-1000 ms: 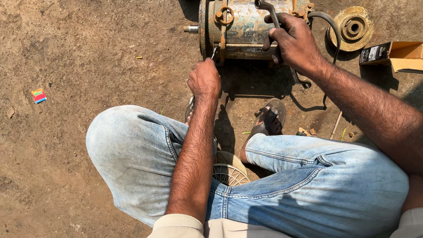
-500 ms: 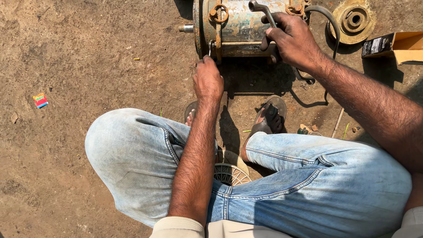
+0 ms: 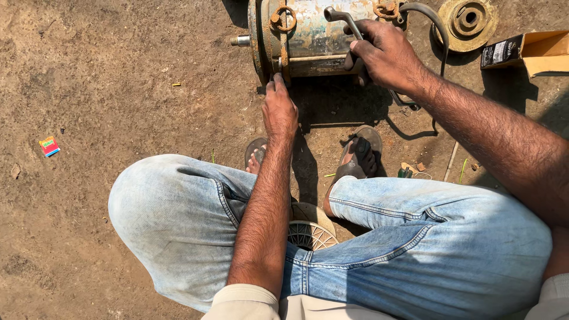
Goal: The person walks to a motor on the ground, sits down, and uses two wrenches to loosen and remove bolts from the motor housing. The person then removes a metal rod from the motor and sets it aside.
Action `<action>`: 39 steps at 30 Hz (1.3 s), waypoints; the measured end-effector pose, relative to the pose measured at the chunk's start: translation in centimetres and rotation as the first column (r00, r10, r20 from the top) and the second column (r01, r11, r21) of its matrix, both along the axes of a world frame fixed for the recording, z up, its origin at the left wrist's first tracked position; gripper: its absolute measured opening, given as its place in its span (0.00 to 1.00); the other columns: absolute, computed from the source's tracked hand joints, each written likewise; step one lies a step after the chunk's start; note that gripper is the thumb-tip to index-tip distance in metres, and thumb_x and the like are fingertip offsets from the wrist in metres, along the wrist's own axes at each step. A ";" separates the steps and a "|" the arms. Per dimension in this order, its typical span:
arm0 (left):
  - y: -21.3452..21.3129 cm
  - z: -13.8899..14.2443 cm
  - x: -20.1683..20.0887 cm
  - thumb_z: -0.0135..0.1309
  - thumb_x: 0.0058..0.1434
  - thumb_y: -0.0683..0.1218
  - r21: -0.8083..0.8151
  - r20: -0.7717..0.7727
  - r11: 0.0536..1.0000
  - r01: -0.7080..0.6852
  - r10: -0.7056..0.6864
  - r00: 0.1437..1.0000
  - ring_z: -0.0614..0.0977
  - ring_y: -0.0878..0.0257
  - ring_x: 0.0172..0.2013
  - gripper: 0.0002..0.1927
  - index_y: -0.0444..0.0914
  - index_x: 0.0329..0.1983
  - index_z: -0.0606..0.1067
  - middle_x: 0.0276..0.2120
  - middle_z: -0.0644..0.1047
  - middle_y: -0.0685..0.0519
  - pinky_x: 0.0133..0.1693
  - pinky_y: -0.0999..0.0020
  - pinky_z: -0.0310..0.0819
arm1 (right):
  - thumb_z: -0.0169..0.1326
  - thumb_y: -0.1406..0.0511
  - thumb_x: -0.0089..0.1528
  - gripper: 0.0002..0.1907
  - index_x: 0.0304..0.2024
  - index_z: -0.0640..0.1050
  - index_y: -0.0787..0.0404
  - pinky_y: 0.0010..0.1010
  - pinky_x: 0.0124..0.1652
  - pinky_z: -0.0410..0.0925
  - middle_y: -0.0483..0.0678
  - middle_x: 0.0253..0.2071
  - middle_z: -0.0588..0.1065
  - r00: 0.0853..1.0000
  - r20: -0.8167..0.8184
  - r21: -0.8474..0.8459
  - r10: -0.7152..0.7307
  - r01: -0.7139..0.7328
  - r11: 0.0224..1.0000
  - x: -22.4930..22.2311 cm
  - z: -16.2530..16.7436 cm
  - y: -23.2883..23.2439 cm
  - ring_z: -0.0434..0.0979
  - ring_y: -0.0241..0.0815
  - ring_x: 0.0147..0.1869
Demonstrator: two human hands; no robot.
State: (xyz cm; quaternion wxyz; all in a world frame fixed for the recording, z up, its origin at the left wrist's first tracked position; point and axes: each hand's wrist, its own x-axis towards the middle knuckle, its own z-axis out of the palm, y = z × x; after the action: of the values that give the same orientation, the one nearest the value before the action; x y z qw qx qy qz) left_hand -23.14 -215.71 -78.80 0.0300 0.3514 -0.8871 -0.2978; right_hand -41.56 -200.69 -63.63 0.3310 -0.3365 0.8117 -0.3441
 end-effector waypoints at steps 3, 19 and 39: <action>-0.4 0.0 -0.2 0.49 0.58 0.31 0.094 0.055 0.996 0.002 -0.007 0.998 0.81 0.41 0.51 0.38 0.33 0.74 0.55 0.65 0.65 0.34 0.50 0.53 0.81 | 0.41 0.62 0.73 0.19 0.61 0.69 0.69 0.32 0.29 0.76 0.49 0.33 0.79 1.000 0.007 0.069 -0.004 0.003 0.998 -0.4 -0.6 0.2 0.81 0.38 0.29; -1.3 4.9 -1.1 0.51 0.66 0.39 0.098 0.057 0.983 0.155 -0.161 0.985 0.79 0.39 0.50 0.28 0.24 0.67 0.62 0.50 0.73 0.32 0.51 0.50 0.78 | 0.47 0.59 0.74 0.18 0.57 0.76 0.66 0.47 0.45 0.73 0.58 0.37 0.78 0.860 -0.306 0.067 -0.408 0.447 0.892 2.1 -9.3 14.9 0.81 0.50 0.43; -0.1 6.5 -0.7 0.53 0.65 0.40 0.091 0.037 0.989 0.117 -0.121 0.992 0.80 0.38 0.48 0.25 0.26 0.64 0.65 0.50 0.73 0.32 0.49 0.47 0.78 | 0.45 0.64 0.77 0.15 0.59 0.68 0.71 0.44 0.32 0.72 0.59 0.29 0.74 0.775 -0.410 -0.169 -0.481 0.454 0.875 3.8 -18.0 11.8 0.81 0.54 0.32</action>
State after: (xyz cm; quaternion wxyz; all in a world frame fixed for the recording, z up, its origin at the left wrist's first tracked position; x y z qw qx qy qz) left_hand -23.88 -215.85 -72.27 -0.0223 0.3049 -0.8928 -0.3307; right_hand -37.78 -188.94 -81.61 0.0330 -0.2031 0.9119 -0.3550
